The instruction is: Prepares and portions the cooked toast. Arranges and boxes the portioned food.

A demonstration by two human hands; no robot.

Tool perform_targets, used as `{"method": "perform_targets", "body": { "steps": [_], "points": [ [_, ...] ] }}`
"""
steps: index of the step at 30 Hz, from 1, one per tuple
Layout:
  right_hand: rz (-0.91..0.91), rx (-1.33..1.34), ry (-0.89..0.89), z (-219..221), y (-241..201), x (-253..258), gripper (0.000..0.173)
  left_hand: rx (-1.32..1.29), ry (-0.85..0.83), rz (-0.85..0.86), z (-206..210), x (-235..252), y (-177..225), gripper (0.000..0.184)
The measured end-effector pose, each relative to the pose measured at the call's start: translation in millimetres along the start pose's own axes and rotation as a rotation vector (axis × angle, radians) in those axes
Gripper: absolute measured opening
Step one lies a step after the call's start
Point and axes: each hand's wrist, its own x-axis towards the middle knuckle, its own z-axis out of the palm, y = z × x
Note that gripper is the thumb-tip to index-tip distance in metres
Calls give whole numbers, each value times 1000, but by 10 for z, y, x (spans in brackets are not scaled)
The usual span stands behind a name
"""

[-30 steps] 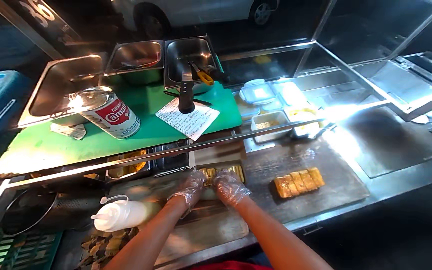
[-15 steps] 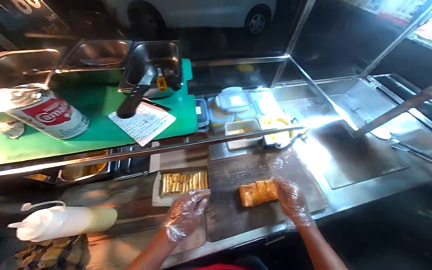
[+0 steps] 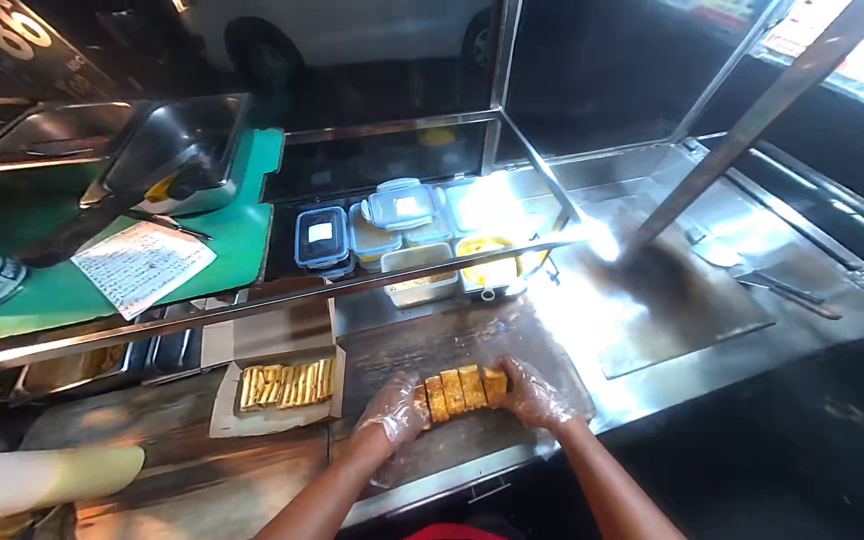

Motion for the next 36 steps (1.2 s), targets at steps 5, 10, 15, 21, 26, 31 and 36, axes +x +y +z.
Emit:
{"method": "perform_targets", "body": {
  "steps": [5, 10, 15, 21, 26, 31, 36],
  "points": [
    [-17, 767, 199, 92, 319, -140, 54, -247, 90, -4, 127, -96, -171, 63],
    [-109, 1313, 177, 119, 59, -329, 56, -665, 268, 55, 309, -254, -548, 63],
    [-240, 1534, 61, 433, -474, -244, 61, -1249, 358, 192, 94, -649, -914, 59],
    [-103, 1220, 0, 1258, -1795, 221, 59, -899, 581, 261, -598, -987, -2177, 61],
    [-344, 39, -41, 1975, -2751, 832, 48, -61, 339, 135, -1032, -883, -2637, 55],
    [-357, -649, -228, 2259, -2889, 1034, 54, 140, 79, 253, -882, -528, -2793, 66],
    [-272, -655, -296, 2073, -2884, 1005, 38, 122, -11, 299, -969, -499, -2886, 47]
  ]
}}
